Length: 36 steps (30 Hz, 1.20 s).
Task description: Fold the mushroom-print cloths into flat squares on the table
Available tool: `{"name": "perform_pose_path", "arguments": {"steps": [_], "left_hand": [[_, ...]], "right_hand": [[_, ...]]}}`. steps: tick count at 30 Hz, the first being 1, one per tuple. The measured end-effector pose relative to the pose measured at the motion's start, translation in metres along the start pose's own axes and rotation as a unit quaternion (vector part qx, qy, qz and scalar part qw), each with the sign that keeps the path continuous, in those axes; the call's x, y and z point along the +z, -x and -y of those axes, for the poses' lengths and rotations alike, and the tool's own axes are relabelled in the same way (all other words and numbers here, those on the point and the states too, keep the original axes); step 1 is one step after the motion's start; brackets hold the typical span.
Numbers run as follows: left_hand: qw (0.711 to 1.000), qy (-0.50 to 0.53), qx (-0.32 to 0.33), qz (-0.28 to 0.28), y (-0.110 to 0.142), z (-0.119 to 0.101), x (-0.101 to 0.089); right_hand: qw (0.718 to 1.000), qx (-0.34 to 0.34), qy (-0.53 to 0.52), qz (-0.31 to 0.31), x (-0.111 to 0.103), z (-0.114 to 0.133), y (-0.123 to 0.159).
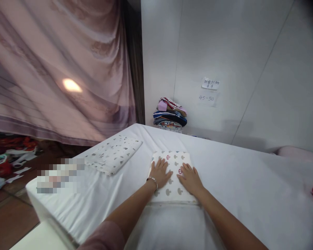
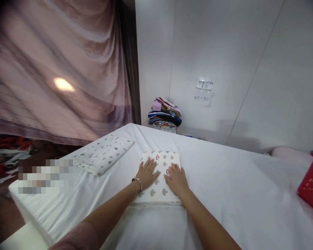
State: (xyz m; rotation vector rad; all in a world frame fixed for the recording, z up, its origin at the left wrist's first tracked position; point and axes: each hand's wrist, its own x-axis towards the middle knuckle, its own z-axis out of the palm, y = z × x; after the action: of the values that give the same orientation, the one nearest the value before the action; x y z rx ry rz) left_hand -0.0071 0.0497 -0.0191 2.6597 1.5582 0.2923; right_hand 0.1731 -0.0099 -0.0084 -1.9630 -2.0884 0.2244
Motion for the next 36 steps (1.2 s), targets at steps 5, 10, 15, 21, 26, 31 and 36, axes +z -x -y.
{"name": "perform_pose_path", "arguments": {"steps": [5, 10, 15, 21, 26, 31, 36], "left_hand": [[0.998, 0.058, -0.017, 0.002, -0.003, 0.001, -0.007], [0.974, 0.141, -0.168, -0.056, 0.0, 0.017, -0.02], [0.937, 0.227, -0.265, -0.012, 0.016, 0.032, -0.022], [0.922, 0.281, -0.265, -0.001, 0.009, 0.033, -0.041], [0.947, 0.224, -0.23, -0.015, -0.006, 0.049, -0.061], [0.963, 0.146, -0.221, 0.042, 0.0, 0.062, -0.049], [0.991, 0.025, -0.13, -0.03, 0.013, 0.041, -0.043]], "right_hand": [[0.998, 0.007, -0.061, -0.022, 0.009, -0.017, 0.026], [0.987, 0.035, -0.15, -0.051, 0.021, -0.024, 0.04], [0.972, 0.043, -0.22, -0.071, 0.024, -0.024, 0.042], [0.965, 0.047, -0.247, -0.067, 0.026, -0.018, 0.043], [0.971, 0.001, -0.236, -0.022, 0.027, 0.004, 0.061], [0.984, -0.05, -0.171, 0.003, 0.022, 0.017, 0.072], [0.988, -0.055, -0.141, -0.002, 0.019, 0.019, 0.072]]}}
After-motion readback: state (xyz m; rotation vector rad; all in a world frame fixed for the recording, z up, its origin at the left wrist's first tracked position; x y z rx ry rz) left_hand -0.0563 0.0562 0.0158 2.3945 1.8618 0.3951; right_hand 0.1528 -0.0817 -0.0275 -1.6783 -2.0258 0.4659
